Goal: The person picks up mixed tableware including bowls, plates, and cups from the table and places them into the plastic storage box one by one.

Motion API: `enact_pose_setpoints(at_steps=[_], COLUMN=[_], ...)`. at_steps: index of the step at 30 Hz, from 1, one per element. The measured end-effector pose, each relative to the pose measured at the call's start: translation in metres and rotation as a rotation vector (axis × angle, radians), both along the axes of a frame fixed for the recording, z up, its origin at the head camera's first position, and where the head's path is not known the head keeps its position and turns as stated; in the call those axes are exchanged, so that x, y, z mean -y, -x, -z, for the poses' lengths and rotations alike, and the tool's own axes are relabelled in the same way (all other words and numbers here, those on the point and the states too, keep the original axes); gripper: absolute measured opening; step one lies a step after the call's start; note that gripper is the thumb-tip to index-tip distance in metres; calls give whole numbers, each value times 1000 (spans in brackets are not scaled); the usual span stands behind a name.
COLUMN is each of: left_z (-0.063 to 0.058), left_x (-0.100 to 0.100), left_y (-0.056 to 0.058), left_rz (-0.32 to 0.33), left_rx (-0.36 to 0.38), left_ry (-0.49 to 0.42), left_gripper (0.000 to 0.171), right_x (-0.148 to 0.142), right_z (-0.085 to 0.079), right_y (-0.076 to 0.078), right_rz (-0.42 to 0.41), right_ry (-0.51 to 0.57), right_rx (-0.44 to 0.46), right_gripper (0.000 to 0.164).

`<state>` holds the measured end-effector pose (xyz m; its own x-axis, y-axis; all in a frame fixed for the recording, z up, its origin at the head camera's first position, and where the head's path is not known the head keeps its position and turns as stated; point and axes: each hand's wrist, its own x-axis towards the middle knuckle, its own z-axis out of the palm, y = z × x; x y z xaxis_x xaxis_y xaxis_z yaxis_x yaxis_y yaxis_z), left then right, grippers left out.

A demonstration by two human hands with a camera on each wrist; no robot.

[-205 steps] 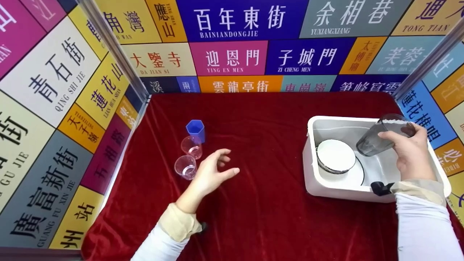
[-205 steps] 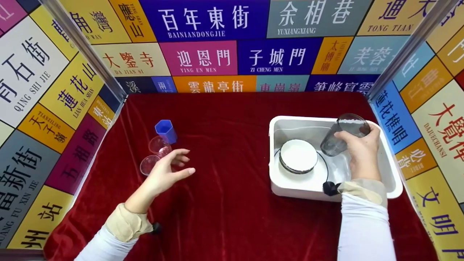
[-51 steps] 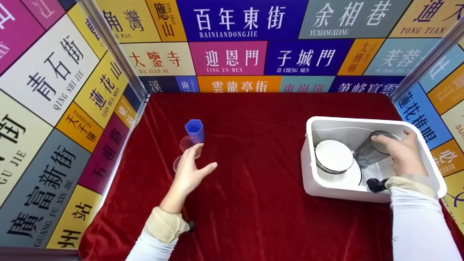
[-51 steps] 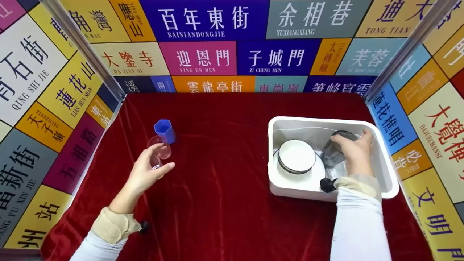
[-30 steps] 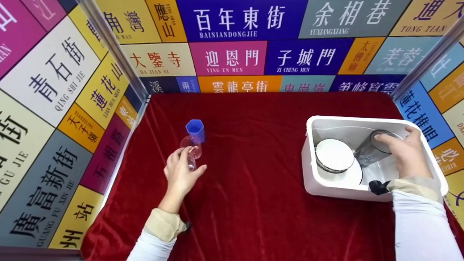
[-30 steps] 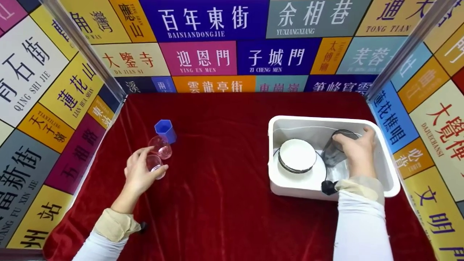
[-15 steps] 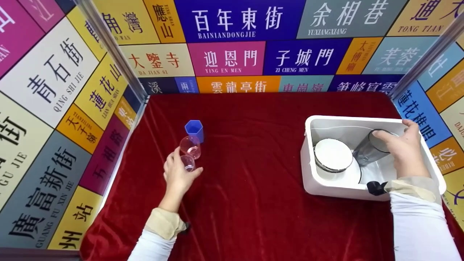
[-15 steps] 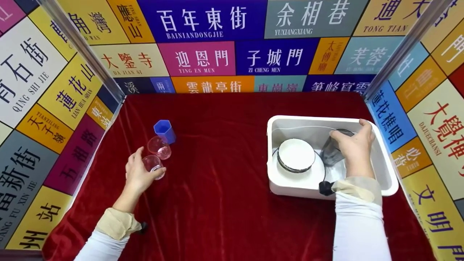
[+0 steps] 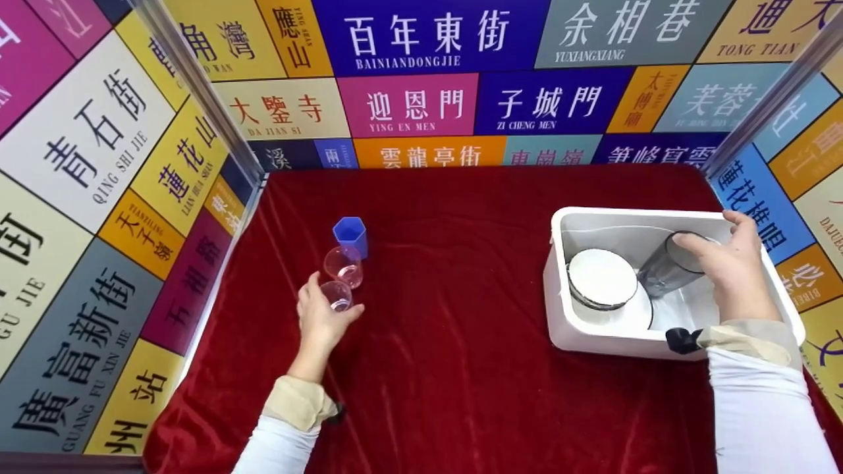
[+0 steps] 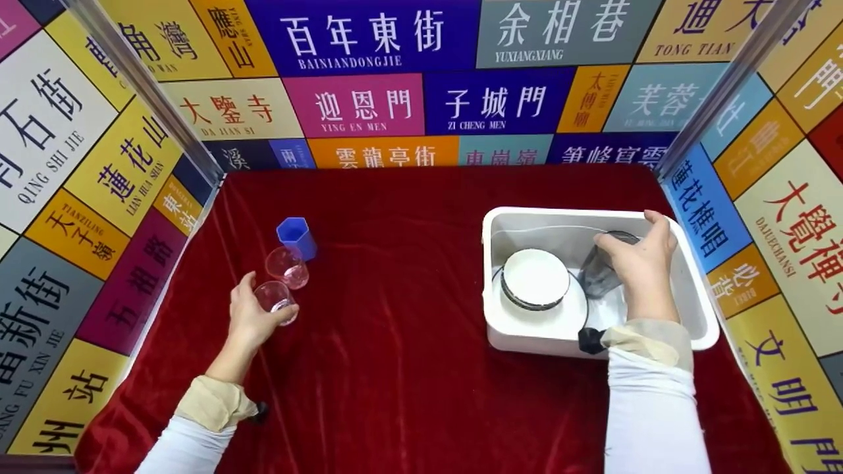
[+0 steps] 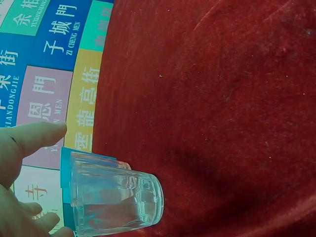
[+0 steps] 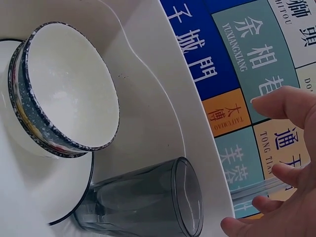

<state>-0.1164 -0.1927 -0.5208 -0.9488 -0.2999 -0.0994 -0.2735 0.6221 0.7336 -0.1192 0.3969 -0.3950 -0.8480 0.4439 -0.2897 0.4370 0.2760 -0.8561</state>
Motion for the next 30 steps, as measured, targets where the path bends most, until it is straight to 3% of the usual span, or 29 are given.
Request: enact_pose_setpoints(at_steps=[12,23,30], left_z=[8,20,26], left_x=[4,8,8], left_y=[4,10,12], left_rz=[-22,-45,-58], left_rx=[10,83,44], left_ry=[8,-83,-130], left_gripper=[109,105,91], right_x=[1,1,-1], right_z=[2,10,14], right_y=[0,-1,-3], right_rz=[18,17,34], right_ry=[-8,-3,4], right_rx=[-13,-17,-32], right_gripper=[93,91,89])
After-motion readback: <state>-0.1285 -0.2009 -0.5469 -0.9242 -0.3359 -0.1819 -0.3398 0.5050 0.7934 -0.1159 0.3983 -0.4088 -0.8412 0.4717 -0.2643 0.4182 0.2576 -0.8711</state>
